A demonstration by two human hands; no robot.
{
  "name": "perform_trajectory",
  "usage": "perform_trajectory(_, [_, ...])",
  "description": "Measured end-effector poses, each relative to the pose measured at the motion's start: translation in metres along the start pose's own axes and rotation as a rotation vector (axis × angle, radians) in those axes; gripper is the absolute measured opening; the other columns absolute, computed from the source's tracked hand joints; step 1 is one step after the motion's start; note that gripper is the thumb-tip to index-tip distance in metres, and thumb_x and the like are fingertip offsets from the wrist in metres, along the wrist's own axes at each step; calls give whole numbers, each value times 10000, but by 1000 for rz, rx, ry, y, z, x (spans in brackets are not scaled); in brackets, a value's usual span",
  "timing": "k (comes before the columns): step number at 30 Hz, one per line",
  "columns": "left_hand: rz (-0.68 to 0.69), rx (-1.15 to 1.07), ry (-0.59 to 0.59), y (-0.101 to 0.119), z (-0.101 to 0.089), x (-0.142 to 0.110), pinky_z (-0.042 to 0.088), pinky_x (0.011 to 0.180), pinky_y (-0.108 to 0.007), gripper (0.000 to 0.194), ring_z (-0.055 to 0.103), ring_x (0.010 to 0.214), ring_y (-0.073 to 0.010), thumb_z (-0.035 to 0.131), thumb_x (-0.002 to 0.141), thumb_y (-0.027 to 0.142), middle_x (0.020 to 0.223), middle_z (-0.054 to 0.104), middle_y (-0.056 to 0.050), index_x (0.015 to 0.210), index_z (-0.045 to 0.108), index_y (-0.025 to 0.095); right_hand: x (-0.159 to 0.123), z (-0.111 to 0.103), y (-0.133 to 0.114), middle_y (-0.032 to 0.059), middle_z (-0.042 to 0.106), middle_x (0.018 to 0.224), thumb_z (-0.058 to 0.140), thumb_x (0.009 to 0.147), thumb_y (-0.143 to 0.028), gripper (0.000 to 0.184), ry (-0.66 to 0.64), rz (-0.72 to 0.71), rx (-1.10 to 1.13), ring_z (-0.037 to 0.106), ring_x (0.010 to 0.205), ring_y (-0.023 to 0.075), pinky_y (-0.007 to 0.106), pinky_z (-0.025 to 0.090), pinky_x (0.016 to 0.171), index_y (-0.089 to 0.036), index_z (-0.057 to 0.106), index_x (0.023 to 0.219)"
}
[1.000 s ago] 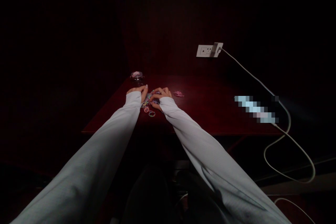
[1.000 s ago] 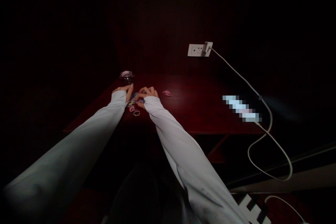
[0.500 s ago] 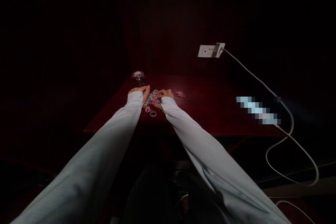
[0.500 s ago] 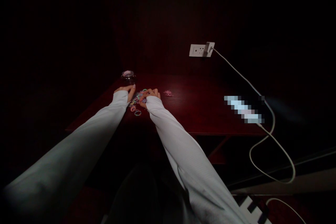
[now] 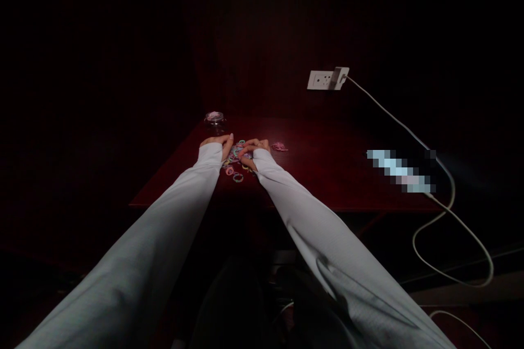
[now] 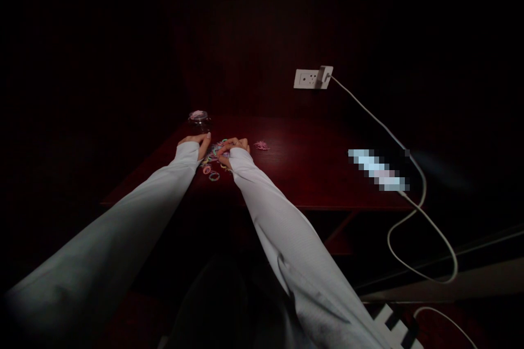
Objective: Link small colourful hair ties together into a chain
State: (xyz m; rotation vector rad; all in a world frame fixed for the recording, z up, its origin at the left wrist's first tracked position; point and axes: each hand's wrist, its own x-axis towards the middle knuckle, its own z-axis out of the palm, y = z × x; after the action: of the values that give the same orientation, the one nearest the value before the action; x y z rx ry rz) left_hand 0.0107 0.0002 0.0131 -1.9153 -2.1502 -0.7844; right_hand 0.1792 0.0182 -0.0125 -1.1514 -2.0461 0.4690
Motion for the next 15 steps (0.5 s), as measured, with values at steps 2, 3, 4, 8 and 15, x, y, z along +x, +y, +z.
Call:
perform_trajectory(2, [22,1,-14,-1,2,0,505,846,-303,479,774,1055,-282,406,1090,440,1017,857,-74,1103,851,264,1,0,1,9,721,1214,786,829,-224,71,12,-5,20,512,1232,262,435,409,1110,-283,824,840])
perform_trajectory(3, [37,2,-21,-1,2,0,502,855,-303,480,773,1064,-282,405,1092,439,1045,857,-78,1095,851,261,1,-1,2,5,723,1210,784,827,-213,86,14,-6,30,513,1231,260,431,408,1112,-285,826,844])
perform_trajectory(4, [52,2,-26,-2,3,0,500,863,-301,484,773,1068,-281,402,1095,437,1065,856,-81,1083,851,259,1,-1,2,4,725,1207,785,825,-207,91,17,-5,39,514,1230,259,425,406,1113,-284,828,847])
perform_trajectory(8, [81,11,-27,-3,5,1,495,866,-292,524,773,1043,-265,368,1111,437,1055,858,-79,1031,850,249,0,0,1,13,724,1206,806,825,-219,71,16,20,28,505,1221,254,403,385,1098,-269,842,860])
perform_trajectory(15, [86,44,-17,-3,7,3,497,852,-315,559,772,1024,-277,337,1107,420,1031,859,-90,1019,857,235,-3,-1,-1,6,695,1277,873,781,-251,135,-75,-42,-51,457,1207,267,434,336,1078,-303,856,904])
